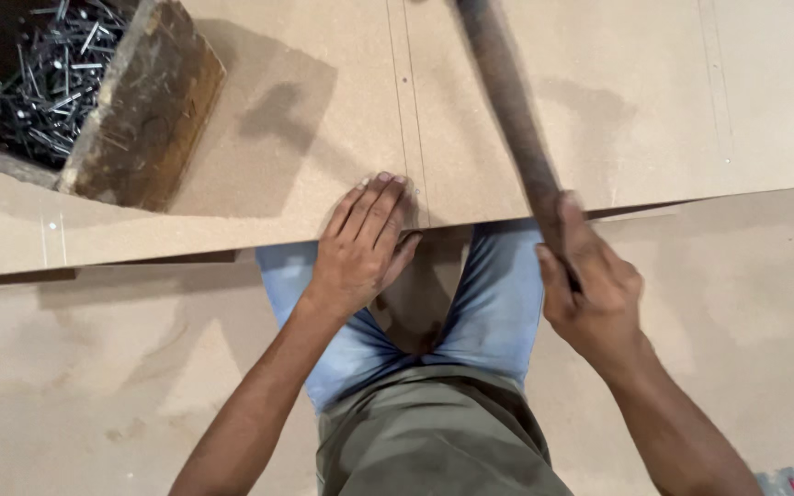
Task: The person repeatedly picks up nails from a wooden box and hammers them into a light-colored wooden board. The person works along a pre-marked line, securing the nails one by one.
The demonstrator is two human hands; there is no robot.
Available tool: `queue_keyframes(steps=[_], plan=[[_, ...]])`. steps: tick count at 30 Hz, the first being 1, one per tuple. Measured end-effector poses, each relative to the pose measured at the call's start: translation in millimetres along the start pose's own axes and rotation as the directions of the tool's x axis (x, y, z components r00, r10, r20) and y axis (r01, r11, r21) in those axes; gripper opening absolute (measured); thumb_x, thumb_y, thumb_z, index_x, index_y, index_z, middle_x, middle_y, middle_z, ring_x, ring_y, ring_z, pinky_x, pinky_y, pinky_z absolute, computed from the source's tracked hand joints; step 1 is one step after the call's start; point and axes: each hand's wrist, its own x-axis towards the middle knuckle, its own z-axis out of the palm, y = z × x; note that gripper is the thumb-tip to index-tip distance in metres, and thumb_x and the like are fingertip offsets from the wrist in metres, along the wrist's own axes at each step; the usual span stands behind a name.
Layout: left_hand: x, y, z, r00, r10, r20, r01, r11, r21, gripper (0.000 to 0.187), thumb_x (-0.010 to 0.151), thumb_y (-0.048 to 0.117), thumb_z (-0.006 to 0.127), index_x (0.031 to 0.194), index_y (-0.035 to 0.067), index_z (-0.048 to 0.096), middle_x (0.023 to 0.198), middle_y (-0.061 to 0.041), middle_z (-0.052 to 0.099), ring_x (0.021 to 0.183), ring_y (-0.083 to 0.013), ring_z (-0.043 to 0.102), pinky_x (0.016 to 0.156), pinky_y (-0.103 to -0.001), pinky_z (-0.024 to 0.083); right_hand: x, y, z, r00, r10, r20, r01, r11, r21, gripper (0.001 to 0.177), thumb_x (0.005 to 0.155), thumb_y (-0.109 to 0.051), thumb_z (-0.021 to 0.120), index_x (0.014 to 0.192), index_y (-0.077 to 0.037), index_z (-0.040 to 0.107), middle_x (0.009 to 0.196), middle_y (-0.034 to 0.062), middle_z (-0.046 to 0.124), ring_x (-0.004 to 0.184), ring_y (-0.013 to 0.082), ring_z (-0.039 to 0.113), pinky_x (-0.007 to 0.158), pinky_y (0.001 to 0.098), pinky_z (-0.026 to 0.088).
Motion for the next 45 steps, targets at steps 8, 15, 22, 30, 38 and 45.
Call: queue_keyframes(steps=[8,15,22,30,38,45], plan=[[-2,5,-6,0.999,-0.033,0.021,0.034,0.999,-0.034,0.055,0.090,0.021,0.082,0.134,-0.005,0.063,0.144,-0.016,0.058,0.139,-0.0307,0.053,0.119,-0.046,0.043,-4,-5,14,0.965,0.147,0.217,-0.148,0.989,-0.015,0.067,0.095,-0.001,0.072,0.157,-0.006,0.045,0.104,0.0235,0.073,0.085,0.0361,0.074,0.069,0.0400,0.058],[-2,4,-3,0.997,-0.064,0.046,0.066,0.997,-0.041,0.056,0.089,0.022,0.081,0.135,-0.003,0.061,0.145,-0.015,0.059,0.139,-0.0302,0.054,0.120,-0.045,0.042,-7,-5,5,0.996,0.091,-0.021,-0.091,0.996,0.007,0.065,0.104,0.002,0.069,0.160,-0.001,0.035,0.099,0.0182,0.072,0.083,0.0293,0.074,0.070,0.0395,0.060],[1,5,-7,0.996,-0.076,0.038,0.079,0.995,-0.062,0.056,0.093,0.025,0.080,0.138,-0.002,0.060,0.146,-0.014,0.058,0.140,-0.0300,0.053,0.120,-0.045,0.042,0,-5,15,0.972,0.144,0.186,-0.140,0.990,-0.032,0.064,0.096,0.003,0.070,0.155,0.003,0.045,0.097,0.0240,0.072,0.082,0.0335,0.074,0.068,0.0395,0.058],[-1,5,-5,0.995,-0.083,0.055,0.086,0.994,-0.066,0.058,0.092,0.025,0.081,0.138,-0.003,0.059,0.146,-0.015,0.057,0.140,-0.0304,0.053,0.120,-0.046,0.041,-9,-6,1,0.996,0.085,-0.041,-0.085,0.996,-0.001,0.063,0.105,0.005,0.070,0.158,0.003,0.038,0.092,0.0197,0.071,0.079,0.0270,0.075,0.065,0.0352,0.058],[3,8,-9,0.993,-0.102,0.067,0.107,0.991,-0.078,0.058,0.091,0.025,0.081,0.137,-0.002,0.060,0.146,-0.014,0.058,0.140,-0.0298,0.053,0.119,-0.046,0.041,1,-6,5,0.979,0.163,0.118,-0.159,0.986,-0.044,0.067,0.100,-0.001,0.072,0.159,-0.008,0.043,0.097,0.0220,0.070,0.081,0.0342,0.072,0.067,0.0414,0.056],[1,5,-6,0.995,-0.081,0.060,0.085,0.995,-0.055,0.058,0.092,0.026,0.081,0.137,-0.003,0.059,0.147,-0.015,0.057,0.141,-0.0306,0.052,0.119,-0.047,0.041,-2,-6,13,0.954,0.202,0.223,-0.206,0.979,-0.009,0.069,0.095,0.001,0.071,0.158,-0.007,0.043,0.094,0.0200,0.071,0.073,0.0339,0.069,0.064,0.0424,0.056]])
